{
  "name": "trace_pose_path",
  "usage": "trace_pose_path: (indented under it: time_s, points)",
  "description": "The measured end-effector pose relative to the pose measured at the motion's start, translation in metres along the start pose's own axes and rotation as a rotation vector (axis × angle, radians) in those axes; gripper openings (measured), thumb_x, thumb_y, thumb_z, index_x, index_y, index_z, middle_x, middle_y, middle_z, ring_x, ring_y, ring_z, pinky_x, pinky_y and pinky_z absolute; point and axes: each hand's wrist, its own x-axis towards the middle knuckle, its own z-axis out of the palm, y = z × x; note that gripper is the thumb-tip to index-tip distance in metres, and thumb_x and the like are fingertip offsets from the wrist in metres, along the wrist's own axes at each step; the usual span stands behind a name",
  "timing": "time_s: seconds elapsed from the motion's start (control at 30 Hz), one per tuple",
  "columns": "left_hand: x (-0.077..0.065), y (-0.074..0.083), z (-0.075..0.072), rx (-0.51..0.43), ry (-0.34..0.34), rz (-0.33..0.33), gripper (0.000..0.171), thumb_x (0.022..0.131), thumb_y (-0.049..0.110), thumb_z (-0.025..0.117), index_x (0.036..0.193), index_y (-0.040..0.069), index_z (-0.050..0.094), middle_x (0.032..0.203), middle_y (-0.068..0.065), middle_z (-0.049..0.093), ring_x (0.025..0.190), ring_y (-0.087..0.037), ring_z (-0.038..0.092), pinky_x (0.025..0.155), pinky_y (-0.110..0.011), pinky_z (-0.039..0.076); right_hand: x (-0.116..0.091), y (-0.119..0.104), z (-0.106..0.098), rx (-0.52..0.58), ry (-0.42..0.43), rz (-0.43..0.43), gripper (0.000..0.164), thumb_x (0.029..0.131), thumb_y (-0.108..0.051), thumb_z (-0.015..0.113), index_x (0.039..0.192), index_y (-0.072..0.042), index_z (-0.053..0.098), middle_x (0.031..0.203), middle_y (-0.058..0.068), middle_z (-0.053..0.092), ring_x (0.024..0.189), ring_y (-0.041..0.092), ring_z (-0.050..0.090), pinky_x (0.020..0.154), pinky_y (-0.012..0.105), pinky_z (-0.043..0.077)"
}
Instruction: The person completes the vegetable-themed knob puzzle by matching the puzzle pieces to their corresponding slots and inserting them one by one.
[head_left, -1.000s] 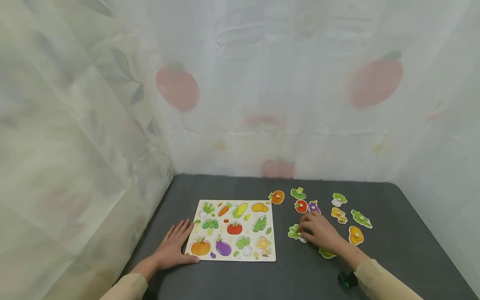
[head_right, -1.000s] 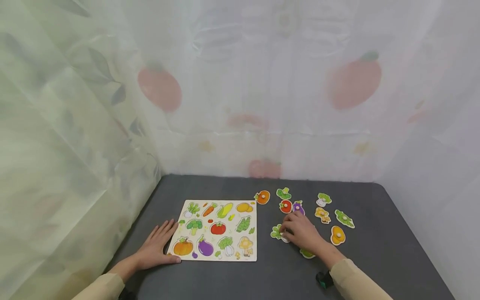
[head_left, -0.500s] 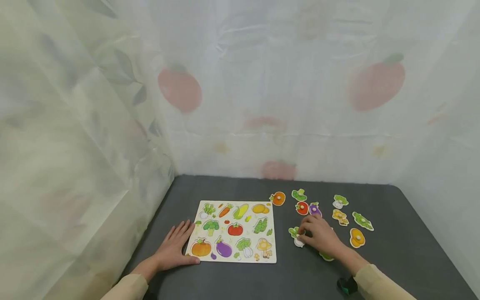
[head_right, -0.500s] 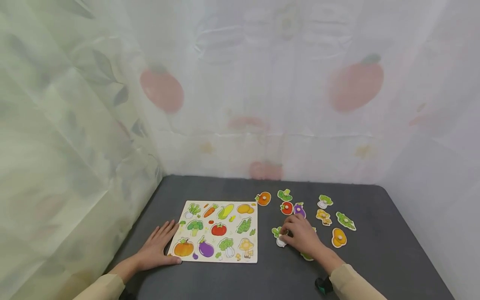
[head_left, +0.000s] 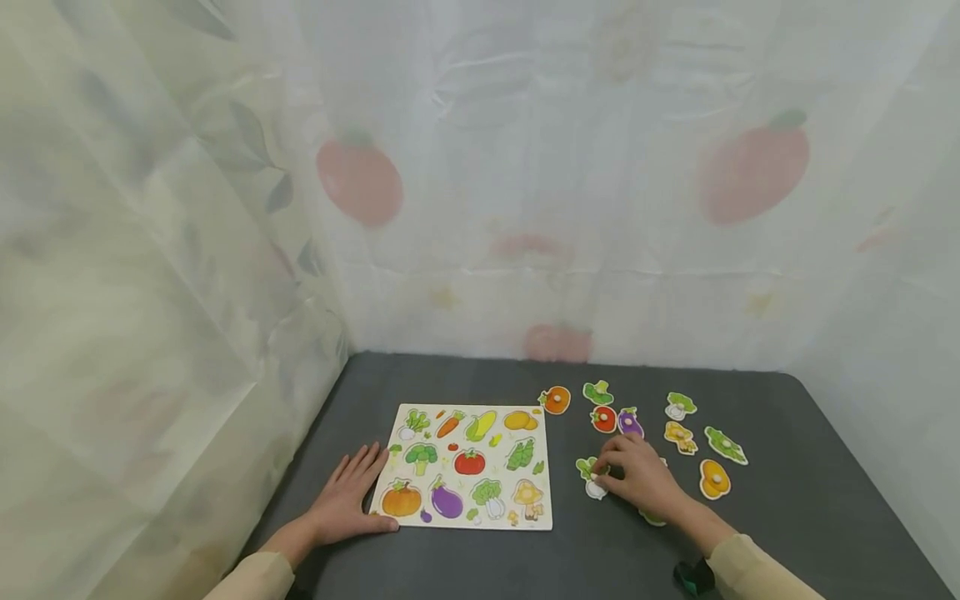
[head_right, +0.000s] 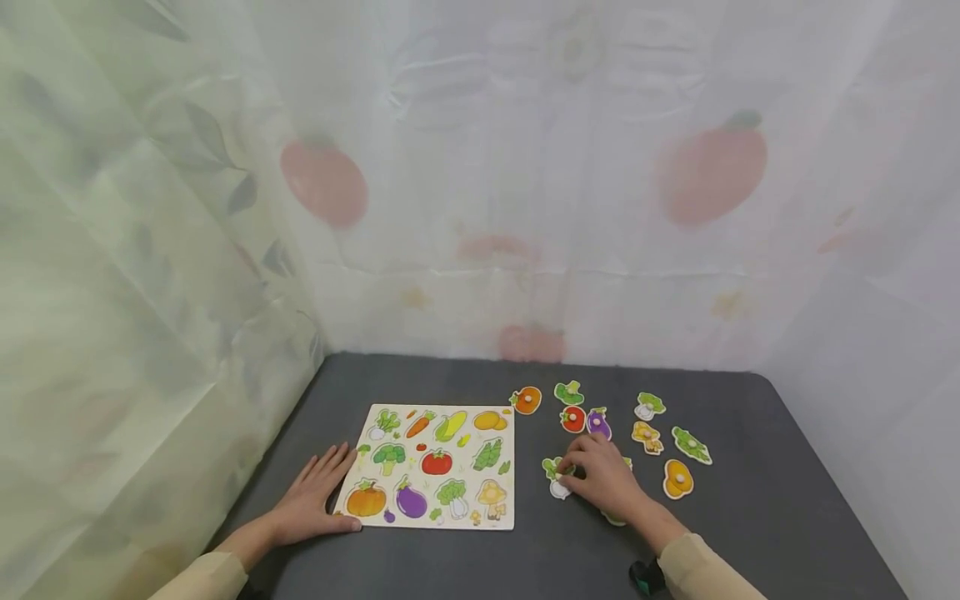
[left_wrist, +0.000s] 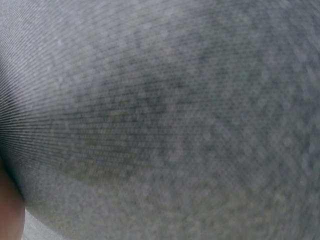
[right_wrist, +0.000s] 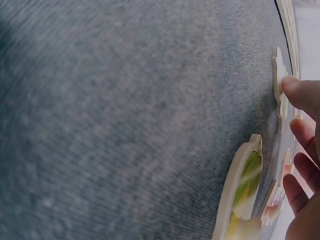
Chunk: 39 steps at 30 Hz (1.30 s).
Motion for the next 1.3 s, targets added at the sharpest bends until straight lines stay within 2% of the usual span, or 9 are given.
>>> trace_pose_path:
  time_s: [0.3,0.47,0.73,1.13,1.3]
  points:
    - [-0.001,0.000,0.001,0.003,-0.004,-0.008,0.126,0.072,0.083,0.070,0.164,0.011,0.023,0.169,-0.015,0.018,0.155,-0.039,0.010,0.120,-0.062,0.003,-0.002,0.001,0.003,0.029,0.002,0.052,0.015,0.081,-0.028,0.089,0.087,-0.037,0.078,0.098,-0.017,0.059,0.096,0.013,0.050,0.081,0.045,0.044]
    - [0.000,0.000,0.001,-0.019,0.009,0.012,0.125,0.072,0.080,0.072,0.163,0.008,0.026,0.168,-0.018,0.020,0.154,-0.043,0.012,0.119,-0.065,0.004,-0.005,0.003,0.006,0.056,0.003,0.100,0.015,0.081,-0.030,0.089,0.086,-0.039,0.078,0.097,-0.019,0.057,0.096,0.012,0.048,0.081,0.045,0.044]
    - [0.000,-0.004,0.003,-0.034,-0.010,-0.011,0.125,0.073,0.078,0.073,0.163,0.007,0.025,0.168,-0.018,0.021,0.154,-0.043,0.014,0.119,-0.065,0.005,-0.005,0.001,0.008,0.065,0.004,0.124,0.015,0.080,-0.032,0.089,0.085,-0.040,0.077,0.096,-0.021,0.056,0.096,0.012,0.048,0.081,0.045,0.043]
    - [0.000,-0.004,0.003,-0.039,-0.007,-0.017,0.123,0.074,0.078,0.072,0.164,0.010,0.024,0.168,-0.016,0.020,0.154,-0.042,0.014,0.119,-0.064,0.005,-0.005,0.001,0.007,0.028,0.009,0.107,0.015,0.082,-0.031,0.088,0.085,-0.039,0.076,0.092,-0.022,0.052,0.091,0.006,0.044,0.079,0.039,0.042]
    - [0.002,-0.007,0.005,-0.042,-0.016,-0.011,0.122,0.075,0.078,0.072,0.164,0.012,0.023,0.169,-0.015,0.018,0.155,-0.040,0.012,0.119,-0.062,0.004,0.004,-0.002,0.002,0.015,-0.003,0.091,0.014,0.083,-0.031,0.087,0.085,-0.037,0.075,0.092,-0.020,0.054,0.089,0.006,0.044,0.079,0.039,0.041]
